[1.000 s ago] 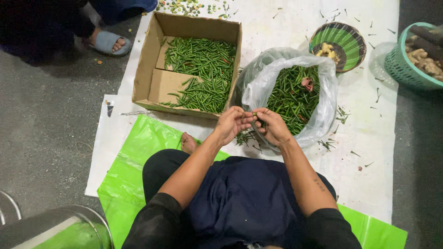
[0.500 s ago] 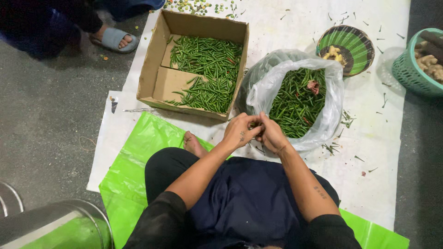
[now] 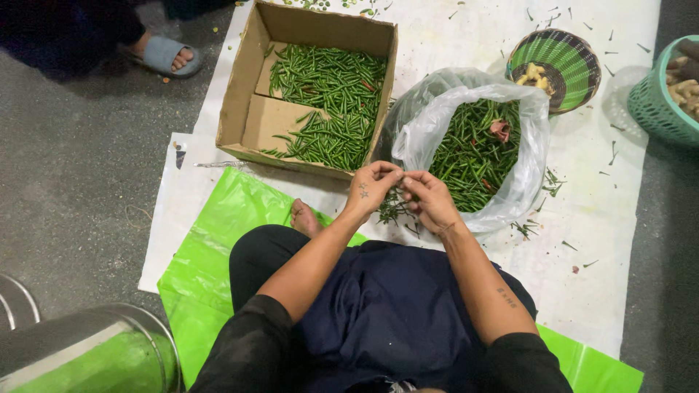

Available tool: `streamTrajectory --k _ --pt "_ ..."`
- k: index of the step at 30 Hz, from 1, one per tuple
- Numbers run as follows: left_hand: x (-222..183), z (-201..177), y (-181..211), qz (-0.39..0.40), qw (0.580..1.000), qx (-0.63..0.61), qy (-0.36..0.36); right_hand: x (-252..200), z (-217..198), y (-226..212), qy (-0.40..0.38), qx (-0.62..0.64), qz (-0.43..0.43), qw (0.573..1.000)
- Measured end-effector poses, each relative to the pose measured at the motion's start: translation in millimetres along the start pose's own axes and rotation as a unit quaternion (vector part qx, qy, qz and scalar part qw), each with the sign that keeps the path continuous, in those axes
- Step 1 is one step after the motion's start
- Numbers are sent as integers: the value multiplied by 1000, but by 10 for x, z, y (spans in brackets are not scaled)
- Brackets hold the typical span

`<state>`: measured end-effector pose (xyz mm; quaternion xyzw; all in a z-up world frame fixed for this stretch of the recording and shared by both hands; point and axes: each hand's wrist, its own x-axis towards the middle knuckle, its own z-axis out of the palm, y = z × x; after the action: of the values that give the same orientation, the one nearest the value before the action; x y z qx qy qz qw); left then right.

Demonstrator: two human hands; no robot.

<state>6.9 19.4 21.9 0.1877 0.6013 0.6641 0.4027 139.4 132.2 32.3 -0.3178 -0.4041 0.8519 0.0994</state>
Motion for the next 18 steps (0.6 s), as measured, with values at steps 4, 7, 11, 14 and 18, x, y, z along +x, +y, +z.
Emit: streamTrajectory --k 4,7,11,14,18 --pt "-29 19 73 1 1000 30 6 30 -90 -28 27 33 -12 999" --pt "-24 17 75 6 998 62 9 30 -142 -59 15 32 -16 999" --pt "28 -71 22 -128 990 -39 -44 -2 -160 -75 -37 43 11 998" --pt "54 -112 -7 -163 967 -172 -99 -9 -176 -102 -61 65 37 995" --pt "115 -125 6 -171 955 -235 -51 43 -287 -158 -63 149 47 986"
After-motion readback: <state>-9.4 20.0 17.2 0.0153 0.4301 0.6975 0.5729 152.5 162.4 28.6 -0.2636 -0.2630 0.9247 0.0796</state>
